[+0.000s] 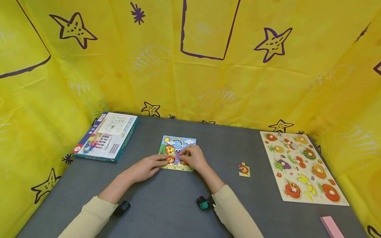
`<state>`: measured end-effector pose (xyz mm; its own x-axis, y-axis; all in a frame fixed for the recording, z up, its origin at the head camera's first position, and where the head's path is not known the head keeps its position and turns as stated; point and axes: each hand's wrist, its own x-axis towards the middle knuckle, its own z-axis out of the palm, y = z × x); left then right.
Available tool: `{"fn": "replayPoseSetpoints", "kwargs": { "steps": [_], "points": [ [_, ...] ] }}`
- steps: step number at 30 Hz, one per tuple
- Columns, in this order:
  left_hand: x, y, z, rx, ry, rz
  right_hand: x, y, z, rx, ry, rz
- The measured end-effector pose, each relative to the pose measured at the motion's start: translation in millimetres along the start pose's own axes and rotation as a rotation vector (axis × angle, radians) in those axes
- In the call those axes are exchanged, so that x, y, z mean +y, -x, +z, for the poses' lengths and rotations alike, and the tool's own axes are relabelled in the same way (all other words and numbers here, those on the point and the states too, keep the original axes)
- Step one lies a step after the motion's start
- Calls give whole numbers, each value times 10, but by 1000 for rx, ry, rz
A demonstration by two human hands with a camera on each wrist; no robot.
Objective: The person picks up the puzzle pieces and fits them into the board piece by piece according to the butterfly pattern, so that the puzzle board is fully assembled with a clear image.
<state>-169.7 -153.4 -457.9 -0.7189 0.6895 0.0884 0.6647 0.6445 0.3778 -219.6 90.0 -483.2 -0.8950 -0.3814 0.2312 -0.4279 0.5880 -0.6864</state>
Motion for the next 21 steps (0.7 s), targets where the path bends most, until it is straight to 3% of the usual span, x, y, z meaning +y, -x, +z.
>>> {"fn": "replayPoseSetpoints", "kwargs": {
  "steps": [4, 15, 21],
  "points": [
    [-3, -1, 7, 11, -4, 11, 9, -14, 0, -11, -3, -30],
    [33, -58, 10, 76, -23, 51, -19, 41, -96, -166, -32, -43],
    [68, -99, 36, 42, -8, 106, -45, 76, -107, -174, -6, -36]
  ]
}}
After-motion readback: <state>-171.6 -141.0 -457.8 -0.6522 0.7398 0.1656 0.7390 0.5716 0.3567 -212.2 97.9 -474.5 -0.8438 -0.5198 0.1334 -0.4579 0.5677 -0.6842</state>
